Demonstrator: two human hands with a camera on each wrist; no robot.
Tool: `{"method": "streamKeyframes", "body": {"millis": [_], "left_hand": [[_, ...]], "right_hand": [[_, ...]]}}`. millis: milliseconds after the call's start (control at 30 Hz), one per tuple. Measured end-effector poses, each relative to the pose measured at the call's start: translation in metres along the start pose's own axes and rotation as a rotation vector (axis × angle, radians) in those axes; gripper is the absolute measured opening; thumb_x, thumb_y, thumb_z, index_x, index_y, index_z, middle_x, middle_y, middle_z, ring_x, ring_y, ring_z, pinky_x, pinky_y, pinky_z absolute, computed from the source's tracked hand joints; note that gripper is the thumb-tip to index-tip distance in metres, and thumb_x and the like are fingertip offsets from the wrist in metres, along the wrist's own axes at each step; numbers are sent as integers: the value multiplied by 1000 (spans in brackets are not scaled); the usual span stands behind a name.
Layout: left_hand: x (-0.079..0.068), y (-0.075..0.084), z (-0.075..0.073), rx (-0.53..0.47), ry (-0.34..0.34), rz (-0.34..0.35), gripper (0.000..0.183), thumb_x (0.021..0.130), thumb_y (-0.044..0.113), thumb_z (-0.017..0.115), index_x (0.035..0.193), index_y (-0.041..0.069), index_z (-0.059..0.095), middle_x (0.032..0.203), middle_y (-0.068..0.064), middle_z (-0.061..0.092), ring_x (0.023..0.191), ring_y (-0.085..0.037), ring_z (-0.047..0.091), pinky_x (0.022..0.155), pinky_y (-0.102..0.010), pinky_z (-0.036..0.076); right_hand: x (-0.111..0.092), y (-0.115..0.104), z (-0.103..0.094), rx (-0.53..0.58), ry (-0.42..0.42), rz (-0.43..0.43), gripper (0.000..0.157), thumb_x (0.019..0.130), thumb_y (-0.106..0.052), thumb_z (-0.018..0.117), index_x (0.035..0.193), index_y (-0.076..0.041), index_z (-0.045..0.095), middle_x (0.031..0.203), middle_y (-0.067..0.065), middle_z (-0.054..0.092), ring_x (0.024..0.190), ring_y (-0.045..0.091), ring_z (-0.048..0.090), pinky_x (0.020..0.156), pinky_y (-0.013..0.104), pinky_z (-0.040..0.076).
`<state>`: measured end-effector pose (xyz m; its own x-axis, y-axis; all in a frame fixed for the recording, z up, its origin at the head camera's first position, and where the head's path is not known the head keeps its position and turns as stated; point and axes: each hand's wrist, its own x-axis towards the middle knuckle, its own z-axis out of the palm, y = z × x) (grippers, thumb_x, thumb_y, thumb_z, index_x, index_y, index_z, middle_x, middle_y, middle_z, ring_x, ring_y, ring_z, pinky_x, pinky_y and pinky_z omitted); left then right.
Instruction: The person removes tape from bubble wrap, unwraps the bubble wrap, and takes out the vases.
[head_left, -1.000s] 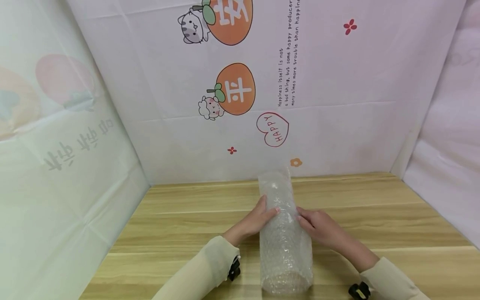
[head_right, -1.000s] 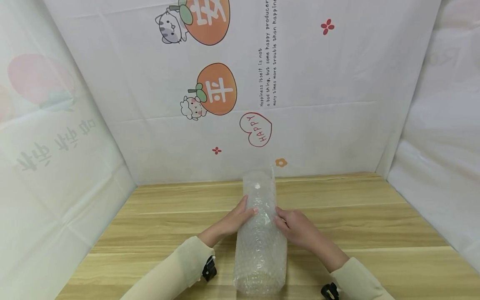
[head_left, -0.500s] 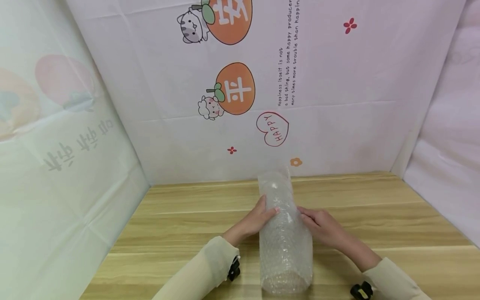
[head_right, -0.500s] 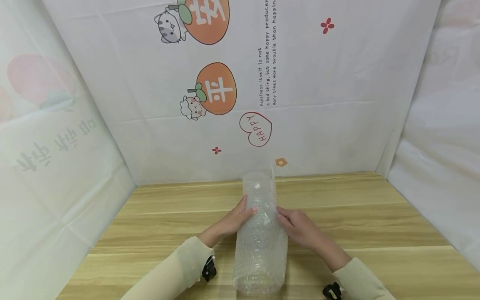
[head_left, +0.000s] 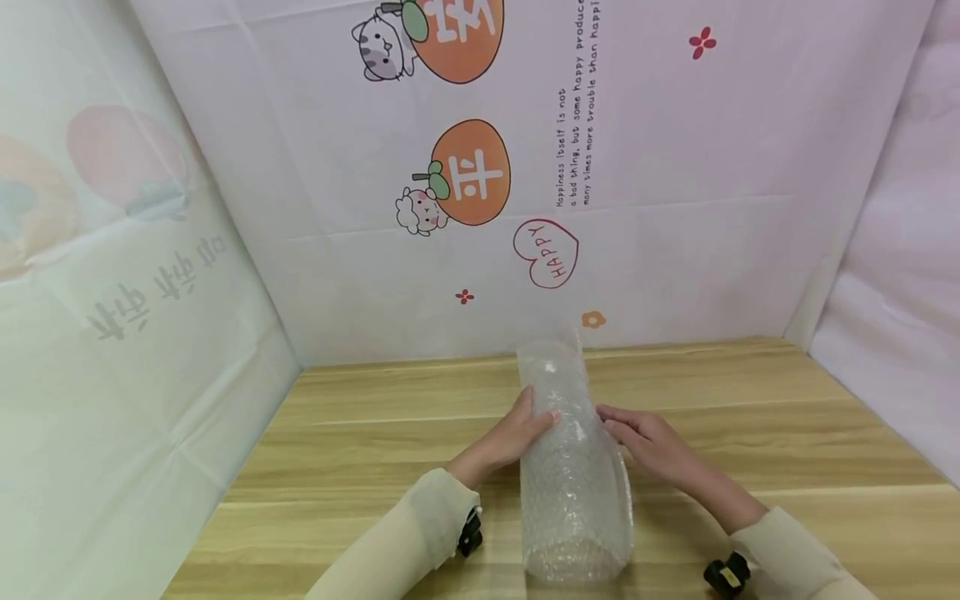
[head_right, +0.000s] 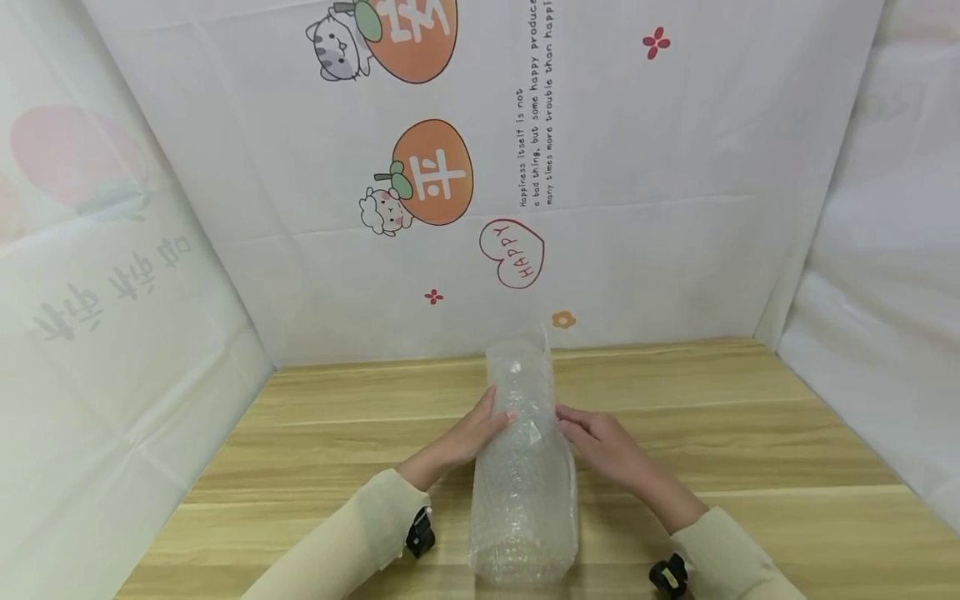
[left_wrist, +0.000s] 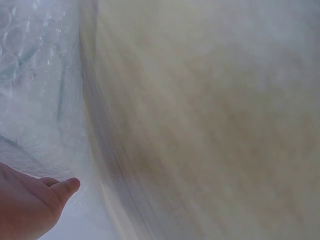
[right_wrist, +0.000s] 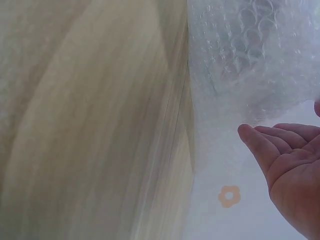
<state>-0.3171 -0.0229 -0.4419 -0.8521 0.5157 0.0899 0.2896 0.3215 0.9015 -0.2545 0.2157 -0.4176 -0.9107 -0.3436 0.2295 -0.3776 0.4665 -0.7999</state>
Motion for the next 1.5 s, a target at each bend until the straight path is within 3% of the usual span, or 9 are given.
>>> {"method": "streamKeyframes", "body": {"millis": [300,833,1033,1200,1333,1500], "left_hand": [[5,-1,-2,6,12,-11,87,98,45,45,153,-5,-1,158,-23,7,144,-32,12,114,-46,17],[4,3,-7,10,18,-23,86,98,41,45,152,-7,-1,158,-24,5,144,-31,10,115,-45,14],[2,1,-6,7,8,-37,85,99,43,45,153,-5,-2,159,-21,4,145,-29,10,115,-44,14],[3,0,-4,-17,-19,-11,84,99,42,45,154,-2,-2,158,-22,9,143,-31,18,113,-45,20],[4,-2,-3,-27,-24,4,83,99,41,46,154,-1,-1,158,-22,12,141,-31,22,112,-45,23],[3,-2,-2,-29,-16,5,84,99,40,46,153,-3,-1,158,-23,10,142,-31,18,113,-45,20]], "right_hand": [[19,6,-4,70,-5,56,49,107,-21,38,138,17,39,140,30,43,125,42,47,92,36,49],[45,9,-1,6,12,92,54,104,-31,46,137,12,47,135,28,51,115,36,58,90,41,51],[48,9,2,-4,23,152,62,102,-40,48,138,12,45,135,28,50,111,36,60,89,43,51],[46,12,2,20,21,193,68,100,-43,50,139,13,42,135,29,50,114,37,58,89,43,51],[46,14,2,43,13,193,68,99,-41,54,139,14,42,135,29,51,116,37,56,88,41,52],[49,16,2,92,2,189,64,98,-36,57,136,14,46,131,27,54,113,33,59,85,38,53]]}}
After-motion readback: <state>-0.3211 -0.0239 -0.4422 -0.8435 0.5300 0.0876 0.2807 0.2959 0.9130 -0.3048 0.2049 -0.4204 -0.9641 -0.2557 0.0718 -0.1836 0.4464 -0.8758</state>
